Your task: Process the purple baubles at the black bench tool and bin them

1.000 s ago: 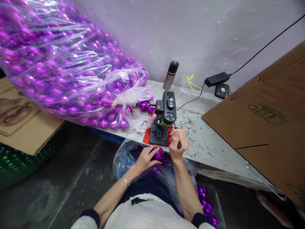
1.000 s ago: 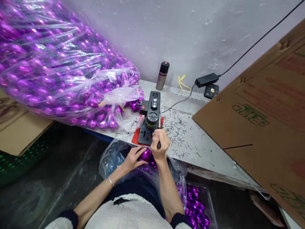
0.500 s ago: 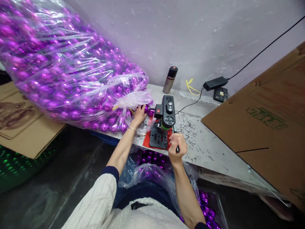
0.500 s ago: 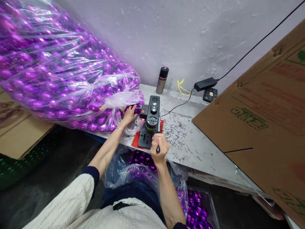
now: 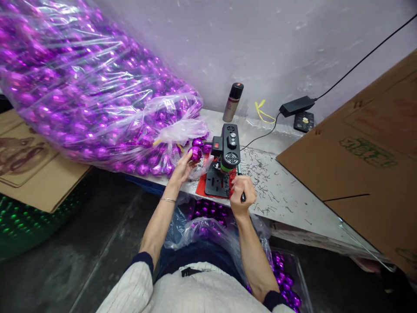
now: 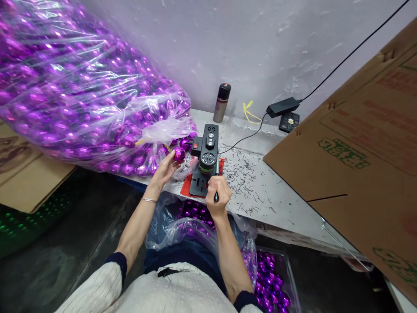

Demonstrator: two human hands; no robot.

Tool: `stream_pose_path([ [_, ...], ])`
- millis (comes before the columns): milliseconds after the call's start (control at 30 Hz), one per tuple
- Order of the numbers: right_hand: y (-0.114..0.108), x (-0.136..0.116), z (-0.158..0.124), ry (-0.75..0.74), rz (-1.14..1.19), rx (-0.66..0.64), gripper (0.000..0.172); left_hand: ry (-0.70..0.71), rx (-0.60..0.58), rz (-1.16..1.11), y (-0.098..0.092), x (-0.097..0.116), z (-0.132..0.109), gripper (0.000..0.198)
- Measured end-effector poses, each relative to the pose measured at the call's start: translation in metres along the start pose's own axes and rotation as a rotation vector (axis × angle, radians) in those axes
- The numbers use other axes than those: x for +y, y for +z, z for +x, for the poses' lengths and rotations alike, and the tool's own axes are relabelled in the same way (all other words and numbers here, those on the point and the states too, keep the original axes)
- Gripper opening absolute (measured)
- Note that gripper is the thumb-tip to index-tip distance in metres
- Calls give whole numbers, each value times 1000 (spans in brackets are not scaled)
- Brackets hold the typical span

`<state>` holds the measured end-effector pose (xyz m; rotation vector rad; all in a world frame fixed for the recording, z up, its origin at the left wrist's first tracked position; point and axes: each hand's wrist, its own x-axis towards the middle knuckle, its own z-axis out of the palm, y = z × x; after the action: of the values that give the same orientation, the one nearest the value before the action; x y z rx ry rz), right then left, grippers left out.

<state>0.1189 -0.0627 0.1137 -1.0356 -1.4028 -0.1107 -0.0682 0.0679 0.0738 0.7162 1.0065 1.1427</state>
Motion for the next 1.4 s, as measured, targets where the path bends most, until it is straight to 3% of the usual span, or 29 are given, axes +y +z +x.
stream_pose_path([
  [100, 0, 1, 0, 11, 4, 15, 29, -139, -42, -151, -2, -12, -29, 37],
  [233, 0, 0, 1, 10, -1, 7, 29, -193, -43, -121, 1, -38, -47, 39],
  [367, -1, -1, 2, 1, -18, -6, 28, -28, -10, 87, 10, -66, -51, 50],
  [533, -2, -1, 3, -8, -21, -17, 28, 234, -91, 428, 20, -89, -48, 56],
  [700, -2, -1, 2, -6, -22, -21, 27, 452, -57, 807, 25, -93, -44, 57],
  [900, -4, -1, 3, -13, -15, -30, 26, 655, -172, 1005, 33, -90, -48, 57],
  [1167, -4, -2, 2, 0, -34, -32, 26, 623, -164, 815, 34, -108, -46, 62],
  [1400, 1, 14, -18, -41, -16, -10, 24, 599, -170, 793, 34, -107, -48, 62],
])
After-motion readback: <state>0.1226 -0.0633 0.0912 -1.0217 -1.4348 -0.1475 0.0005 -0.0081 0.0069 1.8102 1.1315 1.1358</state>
